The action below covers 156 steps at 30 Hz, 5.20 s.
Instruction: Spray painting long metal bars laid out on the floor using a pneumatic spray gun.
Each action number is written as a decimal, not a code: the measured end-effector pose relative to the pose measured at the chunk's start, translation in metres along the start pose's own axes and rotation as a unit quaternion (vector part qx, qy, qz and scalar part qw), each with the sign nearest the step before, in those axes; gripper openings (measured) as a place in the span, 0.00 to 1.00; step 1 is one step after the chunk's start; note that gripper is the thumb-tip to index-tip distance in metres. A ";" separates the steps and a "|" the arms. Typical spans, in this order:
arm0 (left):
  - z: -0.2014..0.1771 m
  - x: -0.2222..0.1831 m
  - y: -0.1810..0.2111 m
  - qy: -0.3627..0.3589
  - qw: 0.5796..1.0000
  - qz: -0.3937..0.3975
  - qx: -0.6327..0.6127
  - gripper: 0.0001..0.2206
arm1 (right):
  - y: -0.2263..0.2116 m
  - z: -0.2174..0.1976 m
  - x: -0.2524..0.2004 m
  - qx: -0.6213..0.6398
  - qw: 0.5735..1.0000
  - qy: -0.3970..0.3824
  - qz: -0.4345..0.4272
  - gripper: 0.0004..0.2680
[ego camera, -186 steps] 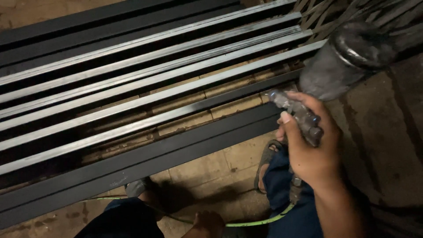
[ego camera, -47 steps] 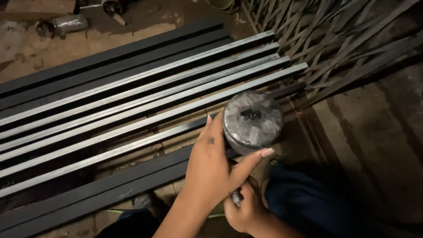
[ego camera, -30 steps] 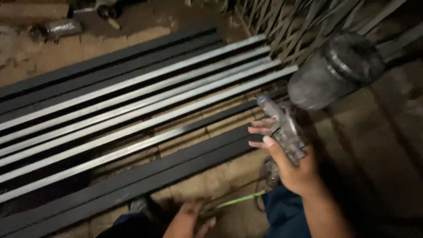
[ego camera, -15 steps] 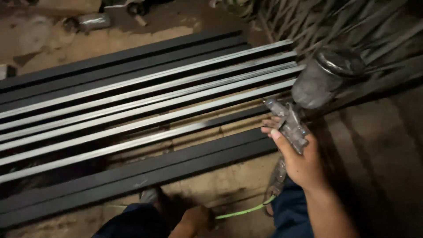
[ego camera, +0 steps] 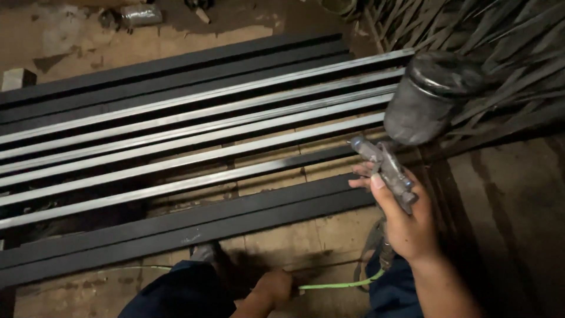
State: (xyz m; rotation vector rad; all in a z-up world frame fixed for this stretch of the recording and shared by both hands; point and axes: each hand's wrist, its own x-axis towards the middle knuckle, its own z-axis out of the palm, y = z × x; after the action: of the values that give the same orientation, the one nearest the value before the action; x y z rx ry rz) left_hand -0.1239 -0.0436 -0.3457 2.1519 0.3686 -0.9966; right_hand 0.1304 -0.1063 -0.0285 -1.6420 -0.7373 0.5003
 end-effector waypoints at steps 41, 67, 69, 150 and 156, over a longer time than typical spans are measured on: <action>-0.019 -0.031 0.029 -0.011 1.000 -0.011 0.024 0.25 | -0.002 0.028 0.004 -0.079 0.994 0.023 0.077 0.09; -0.032 -0.038 0.035 -0.068 0.998 -0.015 0.006 0.27 | -0.014 0.032 -0.003 -0.041 0.995 -0.053 0.071 0.10; -0.036 -0.039 0.035 -0.083 0.996 -0.019 0.000 0.24 | -0.015 0.033 -0.002 -0.035 0.995 -0.072 0.052 0.10; -0.049 -0.054 0.039 -0.021 0.987 -0.154 -0.039 0.23 | 0.038 -0.114 0.065 -0.125 0.955 0.263 0.049 0.15; -0.044 -0.048 0.032 -0.036 0.986 -0.157 -0.031 0.24 | 0.049 -0.119 0.065 -0.119 0.945 0.303 0.037 0.13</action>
State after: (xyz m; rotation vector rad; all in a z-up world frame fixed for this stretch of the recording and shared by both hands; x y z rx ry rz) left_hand -0.1149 -0.0325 -0.2745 2.0338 0.7108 -1.2169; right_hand 0.2670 -0.1491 -0.0474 -1.9183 -0.2798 -0.0619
